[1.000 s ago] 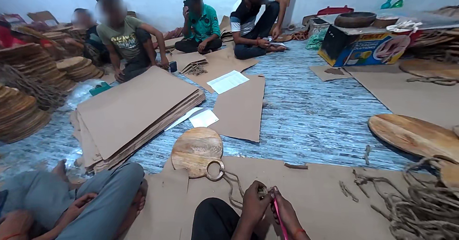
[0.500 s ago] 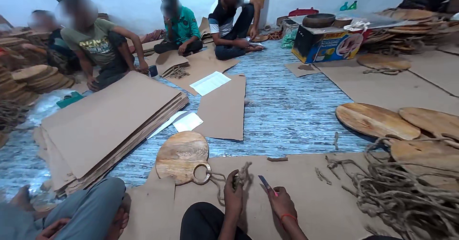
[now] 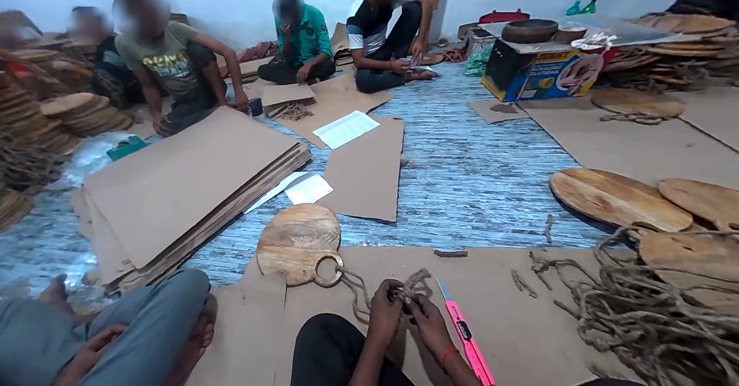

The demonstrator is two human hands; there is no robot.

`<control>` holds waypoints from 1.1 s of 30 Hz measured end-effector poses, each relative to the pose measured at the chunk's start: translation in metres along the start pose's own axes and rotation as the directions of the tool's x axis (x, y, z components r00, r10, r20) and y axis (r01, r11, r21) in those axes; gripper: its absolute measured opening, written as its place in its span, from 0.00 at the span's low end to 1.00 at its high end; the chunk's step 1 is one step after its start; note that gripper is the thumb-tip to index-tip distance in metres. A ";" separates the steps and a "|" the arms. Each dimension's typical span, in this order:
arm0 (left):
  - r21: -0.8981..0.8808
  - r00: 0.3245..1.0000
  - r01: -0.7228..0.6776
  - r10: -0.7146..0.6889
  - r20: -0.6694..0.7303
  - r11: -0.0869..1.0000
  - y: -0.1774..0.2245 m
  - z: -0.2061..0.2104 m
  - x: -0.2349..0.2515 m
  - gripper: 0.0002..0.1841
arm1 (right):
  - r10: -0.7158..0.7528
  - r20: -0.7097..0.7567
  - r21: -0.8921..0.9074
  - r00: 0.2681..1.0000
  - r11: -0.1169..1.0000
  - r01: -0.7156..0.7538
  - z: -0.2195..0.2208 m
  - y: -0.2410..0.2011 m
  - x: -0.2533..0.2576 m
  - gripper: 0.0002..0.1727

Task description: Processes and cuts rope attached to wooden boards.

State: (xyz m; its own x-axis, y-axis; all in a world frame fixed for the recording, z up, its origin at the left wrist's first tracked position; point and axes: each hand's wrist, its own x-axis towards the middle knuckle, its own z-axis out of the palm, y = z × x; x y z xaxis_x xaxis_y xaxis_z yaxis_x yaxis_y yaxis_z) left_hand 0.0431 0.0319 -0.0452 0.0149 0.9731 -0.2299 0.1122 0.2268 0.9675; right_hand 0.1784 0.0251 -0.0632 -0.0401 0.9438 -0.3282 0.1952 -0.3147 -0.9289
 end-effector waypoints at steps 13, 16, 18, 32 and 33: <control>0.297 0.995 0.094 -0.102 0.011 0.950 0.010 -0.002 -0.003 0.19 | 0.150 0.030 0.306 0.988 0.940 -0.152 0.008 0.001 0.004 0.12; 0.538 0.982 0.157 -0.188 0.004 0.828 0.019 0.004 -0.004 0.20 | 0.196 0.112 0.330 0.974 0.918 -0.222 0.007 0.001 0.002 0.10; 0.591 0.980 0.156 -0.197 0.005 0.792 0.019 0.006 -0.003 0.19 | 0.238 0.163 0.331 0.957 0.901 -0.280 0.004 0.000 0.002 0.12; 0.923 0.958 0.052 -0.281 0.063 0.382 0.050 -0.014 0.018 0.20 | 0.330 0.379 0.434 0.865 0.762 -0.481 0.010 -0.013 -0.014 0.17; 0.938 0.955 0.037 -0.288 0.069 0.346 0.049 -0.017 0.021 0.21 | 0.340 0.396 0.442 0.853 0.743 -0.502 0.013 -0.014 -0.015 0.19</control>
State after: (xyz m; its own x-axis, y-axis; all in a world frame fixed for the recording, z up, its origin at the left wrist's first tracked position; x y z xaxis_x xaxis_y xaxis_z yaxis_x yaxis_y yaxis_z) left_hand 0.0319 0.0641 -0.0004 0.0501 0.8616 -0.5051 0.9710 0.0764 0.2267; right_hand 0.1637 0.0138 -0.0471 -0.3559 0.6577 -0.6639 -0.2681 -0.7524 -0.6016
